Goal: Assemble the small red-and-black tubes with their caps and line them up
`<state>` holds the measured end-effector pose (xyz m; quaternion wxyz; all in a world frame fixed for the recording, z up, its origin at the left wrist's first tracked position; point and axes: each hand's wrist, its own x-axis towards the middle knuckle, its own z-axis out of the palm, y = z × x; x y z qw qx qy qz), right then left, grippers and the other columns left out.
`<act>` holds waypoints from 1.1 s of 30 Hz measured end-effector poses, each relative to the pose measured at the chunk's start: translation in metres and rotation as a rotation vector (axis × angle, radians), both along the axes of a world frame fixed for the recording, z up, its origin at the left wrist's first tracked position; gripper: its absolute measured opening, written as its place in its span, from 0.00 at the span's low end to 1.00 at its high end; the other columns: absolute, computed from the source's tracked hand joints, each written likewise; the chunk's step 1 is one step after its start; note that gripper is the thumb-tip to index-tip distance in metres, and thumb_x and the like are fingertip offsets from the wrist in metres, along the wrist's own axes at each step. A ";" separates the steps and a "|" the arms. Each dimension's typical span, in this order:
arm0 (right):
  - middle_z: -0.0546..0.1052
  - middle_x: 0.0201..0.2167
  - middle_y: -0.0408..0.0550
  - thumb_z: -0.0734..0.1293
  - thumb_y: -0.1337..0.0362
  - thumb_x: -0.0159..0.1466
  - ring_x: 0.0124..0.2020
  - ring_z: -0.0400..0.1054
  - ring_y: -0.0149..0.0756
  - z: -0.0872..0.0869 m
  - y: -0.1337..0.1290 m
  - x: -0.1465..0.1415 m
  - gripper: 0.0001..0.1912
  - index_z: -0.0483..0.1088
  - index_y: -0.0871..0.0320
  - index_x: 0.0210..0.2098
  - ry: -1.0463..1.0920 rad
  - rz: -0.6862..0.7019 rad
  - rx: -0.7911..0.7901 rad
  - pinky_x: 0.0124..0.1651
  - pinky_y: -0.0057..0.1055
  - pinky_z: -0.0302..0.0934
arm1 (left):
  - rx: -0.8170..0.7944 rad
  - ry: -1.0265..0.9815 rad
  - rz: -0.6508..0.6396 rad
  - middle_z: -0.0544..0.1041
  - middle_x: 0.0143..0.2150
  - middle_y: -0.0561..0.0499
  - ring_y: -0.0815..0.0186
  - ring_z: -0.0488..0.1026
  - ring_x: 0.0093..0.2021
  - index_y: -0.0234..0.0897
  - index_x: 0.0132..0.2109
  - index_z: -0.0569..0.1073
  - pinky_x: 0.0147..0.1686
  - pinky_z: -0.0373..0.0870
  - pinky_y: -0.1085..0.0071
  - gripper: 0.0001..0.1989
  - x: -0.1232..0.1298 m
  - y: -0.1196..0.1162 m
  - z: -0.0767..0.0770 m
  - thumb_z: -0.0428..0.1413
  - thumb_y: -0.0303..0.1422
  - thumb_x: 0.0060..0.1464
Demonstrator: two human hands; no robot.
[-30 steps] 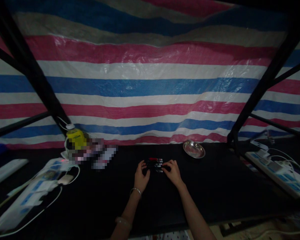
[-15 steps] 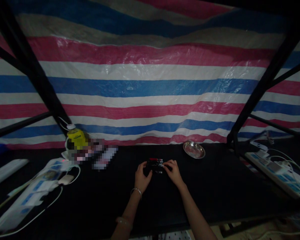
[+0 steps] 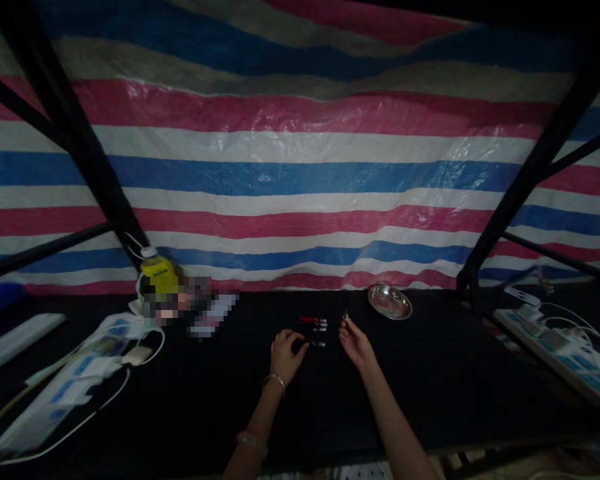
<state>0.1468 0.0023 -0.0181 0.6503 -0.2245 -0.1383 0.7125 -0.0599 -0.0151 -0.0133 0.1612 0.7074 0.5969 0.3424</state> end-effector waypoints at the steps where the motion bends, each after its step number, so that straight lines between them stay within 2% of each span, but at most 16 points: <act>1: 0.71 0.23 0.41 0.71 0.69 0.51 0.20 0.59 0.21 0.001 -0.001 0.000 0.08 0.71 0.60 0.31 0.025 0.022 0.008 0.21 0.17 0.57 | -0.003 0.001 0.003 0.69 0.41 0.49 0.58 0.66 0.45 0.43 0.36 0.74 0.45 0.61 0.59 0.08 0.000 0.000 0.000 0.55 0.38 0.48; 6: 0.68 0.25 0.40 0.70 0.66 0.53 0.20 0.55 0.21 0.005 -0.005 0.002 0.07 0.70 0.58 0.33 0.065 0.096 0.056 0.20 0.18 0.54 | -0.008 -0.006 0.003 0.69 0.41 0.49 0.59 0.66 0.45 0.42 0.36 0.74 0.46 0.62 0.60 0.09 -0.001 0.001 0.000 0.54 0.39 0.49; 11: 0.63 0.23 0.39 0.69 0.60 0.54 0.19 0.50 0.24 0.005 -0.011 0.004 0.08 0.68 0.56 0.30 -0.098 0.113 0.129 0.18 0.21 0.49 | 0.011 -0.050 0.006 0.69 0.42 0.48 0.57 0.66 0.46 0.41 0.38 0.74 0.46 0.62 0.56 0.11 -0.001 0.002 -0.003 0.54 0.41 0.49; 15: 0.61 0.23 0.39 0.67 0.55 0.54 0.18 0.47 0.24 0.004 -0.018 0.006 0.11 0.67 0.56 0.30 -0.241 0.133 0.177 0.18 0.23 0.46 | 0.108 -0.154 0.017 0.69 0.41 0.47 0.58 0.67 0.45 0.39 0.39 0.72 0.46 0.64 0.57 0.13 -0.001 0.003 -0.003 0.52 0.42 0.51; 19: 0.64 0.23 0.39 0.70 0.56 0.52 0.19 0.49 0.22 0.003 -0.021 0.001 0.13 0.69 0.58 0.31 -0.285 0.187 0.146 0.19 0.22 0.47 | 0.172 -0.213 -0.011 0.69 0.43 0.46 0.61 0.68 0.44 0.38 0.46 0.68 0.46 0.65 0.60 0.16 0.000 -0.001 0.000 0.49 0.41 0.55; 23: 0.68 0.23 0.41 0.74 0.61 0.47 0.20 0.55 0.21 -0.002 -0.021 -0.008 0.15 0.72 0.62 0.32 -0.383 0.272 0.047 0.22 0.21 0.50 | 0.198 -0.205 -0.064 0.68 0.45 0.45 0.63 0.68 0.42 0.36 0.57 0.58 0.46 0.65 0.61 0.23 0.001 -0.010 0.004 0.48 0.40 0.56; 27: 0.69 0.21 0.40 0.75 0.63 0.45 0.19 0.57 0.20 -0.003 -0.022 -0.012 0.16 0.74 0.63 0.31 -0.464 0.320 0.004 0.22 0.20 0.51 | 0.233 -0.179 -0.112 0.68 0.46 0.45 0.63 0.67 0.42 0.36 0.61 0.51 0.46 0.65 0.61 0.28 0.000 -0.016 0.004 0.49 0.39 0.56; 33: 0.67 0.19 0.39 0.75 0.62 0.45 0.17 0.53 0.18 0.005 -0.025 -0.012 0.15 0.75 0.63 0.31 -0.506 0.298 0.016 0.20 0.19 0.47 | 0.245 -0.125 -0.170 0.69 0.39 0.48 0.65 0.68 0.36 0.39 0.58 0.58 0.43 0.67 0.62 0.24 0.003 -0.018 0.005 0.48 0.39 0.55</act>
